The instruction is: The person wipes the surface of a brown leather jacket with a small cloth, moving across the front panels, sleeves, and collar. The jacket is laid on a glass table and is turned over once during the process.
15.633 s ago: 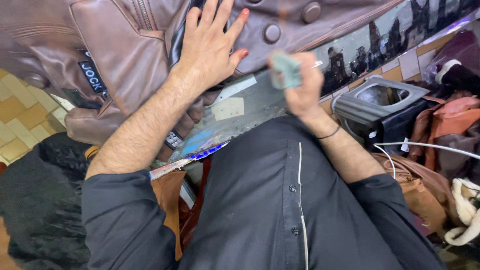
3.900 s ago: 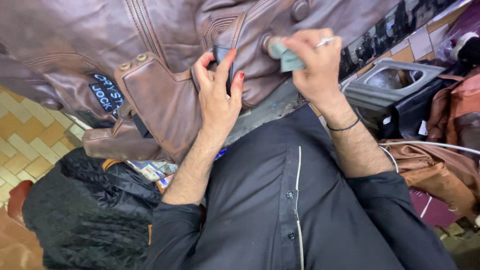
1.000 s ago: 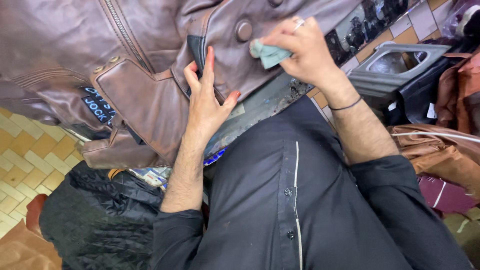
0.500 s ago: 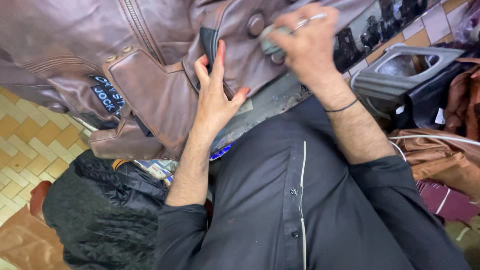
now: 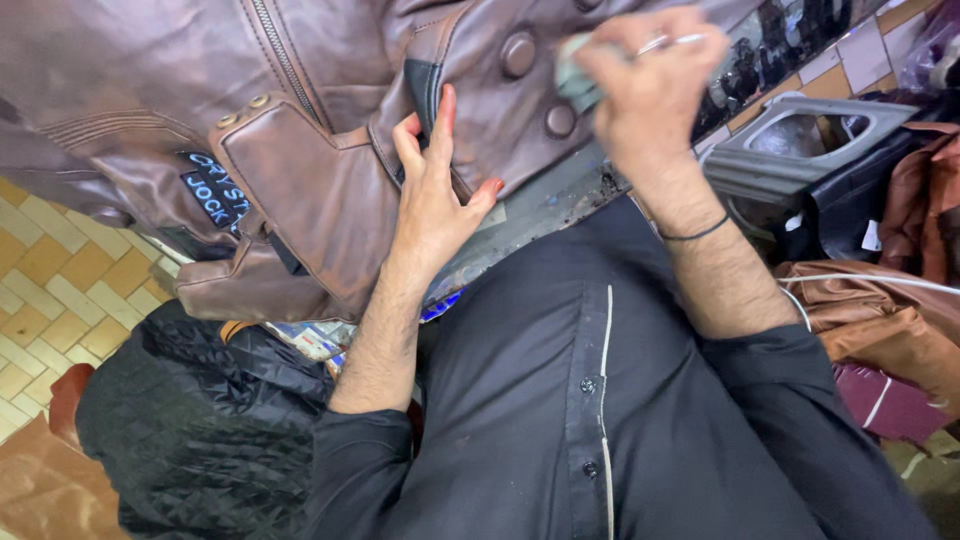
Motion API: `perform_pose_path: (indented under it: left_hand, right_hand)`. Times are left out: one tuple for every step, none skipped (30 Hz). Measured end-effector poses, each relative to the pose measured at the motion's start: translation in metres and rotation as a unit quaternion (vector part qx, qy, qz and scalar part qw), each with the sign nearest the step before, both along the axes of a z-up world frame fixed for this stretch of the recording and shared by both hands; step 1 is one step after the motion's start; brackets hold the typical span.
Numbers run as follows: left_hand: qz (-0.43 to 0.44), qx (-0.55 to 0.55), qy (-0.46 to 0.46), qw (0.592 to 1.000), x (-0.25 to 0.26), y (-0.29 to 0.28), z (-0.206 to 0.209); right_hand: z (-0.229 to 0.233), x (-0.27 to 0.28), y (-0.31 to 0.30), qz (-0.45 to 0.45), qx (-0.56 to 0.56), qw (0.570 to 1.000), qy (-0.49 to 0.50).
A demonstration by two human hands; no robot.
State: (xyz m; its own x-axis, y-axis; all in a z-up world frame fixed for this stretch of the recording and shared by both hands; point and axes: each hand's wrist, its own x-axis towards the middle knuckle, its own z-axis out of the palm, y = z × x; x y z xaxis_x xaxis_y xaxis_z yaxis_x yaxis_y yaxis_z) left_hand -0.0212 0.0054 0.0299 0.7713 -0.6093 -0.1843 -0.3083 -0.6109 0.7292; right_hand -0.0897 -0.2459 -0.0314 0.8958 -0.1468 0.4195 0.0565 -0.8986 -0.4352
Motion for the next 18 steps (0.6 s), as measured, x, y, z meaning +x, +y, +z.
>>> perform_pose_path:
  left_hand:
    - [0.0, 0.0, 0.001, 1.0, -0.001, 0.0, 0.0]
    - [-0.001, 0.001, 0.0, 1.0, 0.0, -0.001, 0.0]
    - [-0.003, 0.002, -0.001, 1.0, 0.0, -0.001, -0.001]
    - [-0.002, 0.003, -0.003, 1.0, 0.0, -0.001, -0.001]
    - [-0.003, -0.003, 0.0, 1.0, 0.001, -0.001, -0.001]
    - [-0.001, -0.008, 0.002, 1.0, 0.001, -0.001, -0.001]
    - [0.002, -0.013, 0.004, 1.0, 0.001, 0.0, -0.001]
    - [0.0, -0.012, 0.002, 1.0, 0.001, 0.0, -0.001]
    - [-0.001, -0.012, -0.001, 1.0, 0.001, 0.001, -0.001]
    - [-0.004, -0.011, -0.001, 1.0, 0.001, 0.0, -0.001]
    - [-0.003, -0.006, -0.004, 1.0, 0.0, 0.0, -0.001]
    - [-0.003, -0.003, -0.009, 1.0, 0.0, -0.001, -0.001]
    - [-0.003, 0.001, -0.013, 1.0, 0.001, -0.003, -0.002]
    - [-0.003, -0.001, -0.007, 1.0, 0.0, -0.002, -0.001]
    - [-0.003, -0.004, -0.001, 1.0, 0.0, -0.002, -0.001]
    - [-0.001, -0.004, 0.005, 1.0, 0.0, 0.0, 0.0]
    - [0.003, 0.001, 0.009, 1.0, 0.0, 0.001, 0.0]
    - [0.005, 0.006, 0.012, 1.0, 0.001, 0.001, 0.0]
  right_hand:
    - [-0.001, -0.002, -0.001, 0.044, 0.017, 0.999, -0.008]
    - [-0.003, -0.003, 0.001, 0.059, 0.019, 0.998, -0.01]
    - [-0.004, -0.004, 0.001, 0.075, 0.021, 0.997, -0.011]
    - [-0.006, -0.004, 0.001, 0.093, 0.023, 0.995, -0.014]
    - [-0.007, -0.002, 0.003, 0.031, 0.019, 0.999, -0.007]
    - [-0.007, -0.001, 0.001, -0.027, 0.017, 0.999, -0.001]
    - [-0.006, 0.0, 0.0, -0.045, 0.025, 0.999, 0.001]
    - [-0.007, 0.003, 0.002, -0.063, 0.034, 0.997, 0.004]
    - [-0.007, 0.007, 0.003, -0.04, 0.054, 0.998, 0.004]
    - [-0.007, 0.007, 0.003, -0.019, 0.074, 0.997, 0.006]
    - [-0.008, 0.01, 0.004, -0.009, 0.073, 0.997, 0.005]
    - [-0.009, 0.014, 0.004, 0.0, 0.07, 0.998, 0.003]
    - [-0.011, 0.018, 0.004, 0.009, 0.066, 0.998, 0.002]
    - [-0.012, 0.02, 0.006, -0.026, 0.09, 0.996, -0.005]
    - [-0.012, 0.021, 0.008, -0.062, 0.114, 0.991, -0.012]
    - [-0.012, 0.022, 0.011, -0.095, 0.139, 0.986, -0.02]
    - [-0.012, 0.022, 0.013, -0.069, 0.122, 0.99, 0.0]
    - [-0.011, 0.02, 0.015, -0.045, 0.104, 0.993, 0.018]
